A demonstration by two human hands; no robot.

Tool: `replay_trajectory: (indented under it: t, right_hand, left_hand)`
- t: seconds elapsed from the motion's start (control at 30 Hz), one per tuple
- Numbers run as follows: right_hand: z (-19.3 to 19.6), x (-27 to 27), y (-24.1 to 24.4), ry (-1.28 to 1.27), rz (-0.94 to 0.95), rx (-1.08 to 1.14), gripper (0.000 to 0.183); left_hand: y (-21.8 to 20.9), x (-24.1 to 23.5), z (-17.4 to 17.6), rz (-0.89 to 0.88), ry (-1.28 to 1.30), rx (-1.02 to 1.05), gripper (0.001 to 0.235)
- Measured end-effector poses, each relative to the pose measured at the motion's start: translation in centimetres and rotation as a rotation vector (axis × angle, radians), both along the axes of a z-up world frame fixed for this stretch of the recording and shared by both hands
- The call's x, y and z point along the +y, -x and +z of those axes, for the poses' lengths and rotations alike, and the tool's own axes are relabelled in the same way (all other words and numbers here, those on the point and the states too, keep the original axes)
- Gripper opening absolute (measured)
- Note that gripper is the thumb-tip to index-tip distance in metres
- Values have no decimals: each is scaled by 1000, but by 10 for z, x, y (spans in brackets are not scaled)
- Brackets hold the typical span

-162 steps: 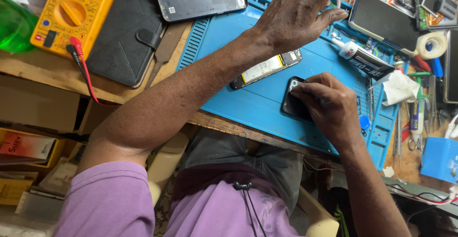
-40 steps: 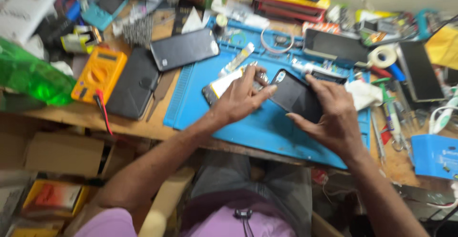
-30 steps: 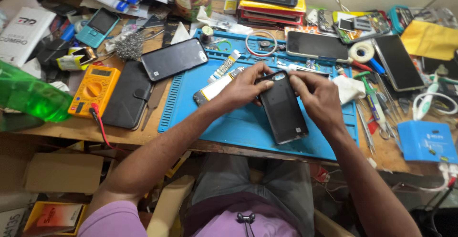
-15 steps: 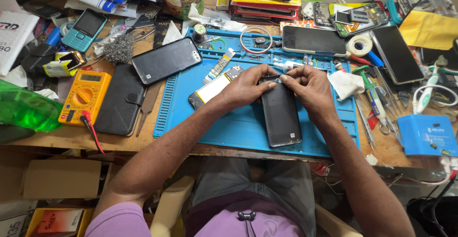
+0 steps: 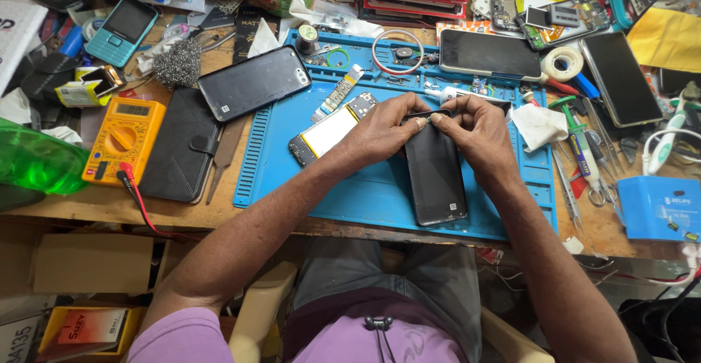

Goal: The person repairs a smartphone by prying open the back cover with a metal tool, applying adhesive around the camera module area, and reattaching the back cover. The person handles the phone, adhesive tube, and metal prying tool throughout the process.

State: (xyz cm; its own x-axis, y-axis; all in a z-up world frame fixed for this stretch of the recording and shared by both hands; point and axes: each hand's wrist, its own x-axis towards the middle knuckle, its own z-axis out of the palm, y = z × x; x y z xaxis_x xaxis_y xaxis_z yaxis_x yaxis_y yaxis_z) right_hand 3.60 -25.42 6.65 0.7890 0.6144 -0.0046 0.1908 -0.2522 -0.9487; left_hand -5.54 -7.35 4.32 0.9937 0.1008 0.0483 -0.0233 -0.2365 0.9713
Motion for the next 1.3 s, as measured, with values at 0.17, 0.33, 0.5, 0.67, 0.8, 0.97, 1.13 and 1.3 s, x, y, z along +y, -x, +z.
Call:
replay_trajectory:
  t: [0.17, 0.33, 0.5, 0.67, 0.8, 0.97, 1.13, 1.3]
  right_hand:
    - [-3, 0, -3, -23, 19, 20, 27]
    - [-8, -2, -8, -26, 31, 42, 27]
    - [-14, -2, -13, -46, 62, 71, 28]
    - [-13, -2, -15, -7, 58, 69, 25]
    - [-10, -3, -14, -31, 41, 105, 21]
    - [-10, -5, -12, -46, 45, 86, 21]
    - [-15, -8, -16, -70, 59, 92, 21]
    - [-20, -9, -18, -105, 75, 120, 21]
  left_hand:
    - [0, 0, 1, 13, -18, 18, 27]
    - [0, -1, 2, 28, -35, -12, 26]
    - [-1, -1, -1, 50, -52, 4, 24]
    - [-3, 0, -5, 56, -16, -28, 24]
    - [-3, 1, -5, 52, -10, -12, 25]
    - [-3, 0, -2, 64, -25, 46, 27]
    - [-5, -4, -7, 90, -77, -43, 24]
    - [-7, -5, -12, 98, -81, -121, 21]
